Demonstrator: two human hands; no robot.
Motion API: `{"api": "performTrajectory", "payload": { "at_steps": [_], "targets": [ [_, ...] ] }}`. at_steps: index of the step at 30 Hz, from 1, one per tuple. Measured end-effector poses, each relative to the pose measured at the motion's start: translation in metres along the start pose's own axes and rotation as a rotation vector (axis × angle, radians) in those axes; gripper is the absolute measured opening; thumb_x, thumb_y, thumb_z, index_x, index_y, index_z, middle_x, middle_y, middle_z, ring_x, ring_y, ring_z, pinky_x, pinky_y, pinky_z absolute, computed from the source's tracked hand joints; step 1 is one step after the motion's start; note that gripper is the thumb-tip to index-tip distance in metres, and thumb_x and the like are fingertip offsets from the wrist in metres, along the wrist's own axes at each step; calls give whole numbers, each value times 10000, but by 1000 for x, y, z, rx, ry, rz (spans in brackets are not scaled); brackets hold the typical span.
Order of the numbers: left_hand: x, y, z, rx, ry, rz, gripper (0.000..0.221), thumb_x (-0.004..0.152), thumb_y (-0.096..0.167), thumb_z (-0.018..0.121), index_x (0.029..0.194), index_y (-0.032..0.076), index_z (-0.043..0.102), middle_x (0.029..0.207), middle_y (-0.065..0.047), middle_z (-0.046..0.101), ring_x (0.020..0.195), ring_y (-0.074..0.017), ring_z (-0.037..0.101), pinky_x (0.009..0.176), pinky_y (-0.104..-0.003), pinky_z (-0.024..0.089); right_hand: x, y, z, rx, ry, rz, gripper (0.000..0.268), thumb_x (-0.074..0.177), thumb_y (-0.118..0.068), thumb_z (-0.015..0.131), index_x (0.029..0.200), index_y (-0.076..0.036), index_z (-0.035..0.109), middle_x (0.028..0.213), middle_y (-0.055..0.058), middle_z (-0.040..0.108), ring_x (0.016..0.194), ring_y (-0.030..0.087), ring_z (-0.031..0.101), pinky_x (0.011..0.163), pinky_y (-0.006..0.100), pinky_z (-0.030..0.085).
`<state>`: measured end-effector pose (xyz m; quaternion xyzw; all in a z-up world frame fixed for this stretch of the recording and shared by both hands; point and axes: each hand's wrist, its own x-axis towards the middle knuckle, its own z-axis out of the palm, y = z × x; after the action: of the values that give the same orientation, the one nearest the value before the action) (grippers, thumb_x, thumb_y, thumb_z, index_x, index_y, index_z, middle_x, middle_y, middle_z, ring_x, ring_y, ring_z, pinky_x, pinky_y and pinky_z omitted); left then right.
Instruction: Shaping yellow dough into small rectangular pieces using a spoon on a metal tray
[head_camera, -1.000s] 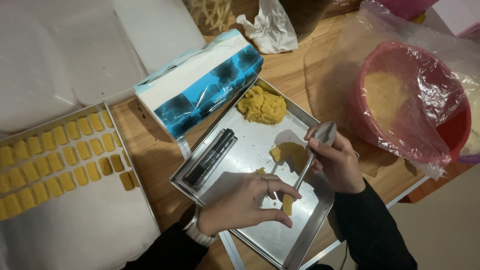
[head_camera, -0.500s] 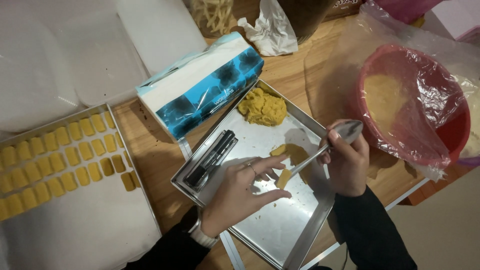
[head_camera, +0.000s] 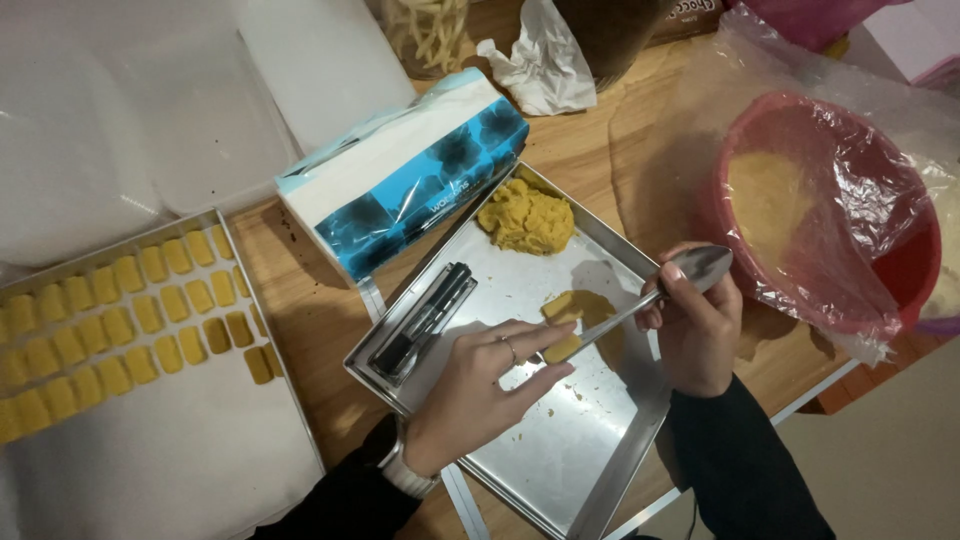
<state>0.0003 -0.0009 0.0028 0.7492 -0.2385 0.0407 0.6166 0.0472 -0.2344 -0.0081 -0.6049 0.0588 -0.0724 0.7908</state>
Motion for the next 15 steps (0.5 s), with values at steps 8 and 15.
{"api": "performTrajectory", "payload": {
  "at_steps": [8,15],
  "targets": [
    [-2,0,-2,80,52,-78,366,934,297,716,1246,106,721,1144,-44,781,831,-156,738,734,-289,553,1,13,-9,25,-16,-40,127,950,-110,655,1052,-69,593,695,113,565,463,158,445,440,267,397],
    [-7,-12,5,-41,86,-121,278,939,221,706,1191,106,723,1166,-39,774,842,-147,737,794,-272,616,-4,10,-4,-71,20,-92,145,952,-180,652,1050,-87,601,697,39,479,505,140,428,481,258,358]
  ]
}}
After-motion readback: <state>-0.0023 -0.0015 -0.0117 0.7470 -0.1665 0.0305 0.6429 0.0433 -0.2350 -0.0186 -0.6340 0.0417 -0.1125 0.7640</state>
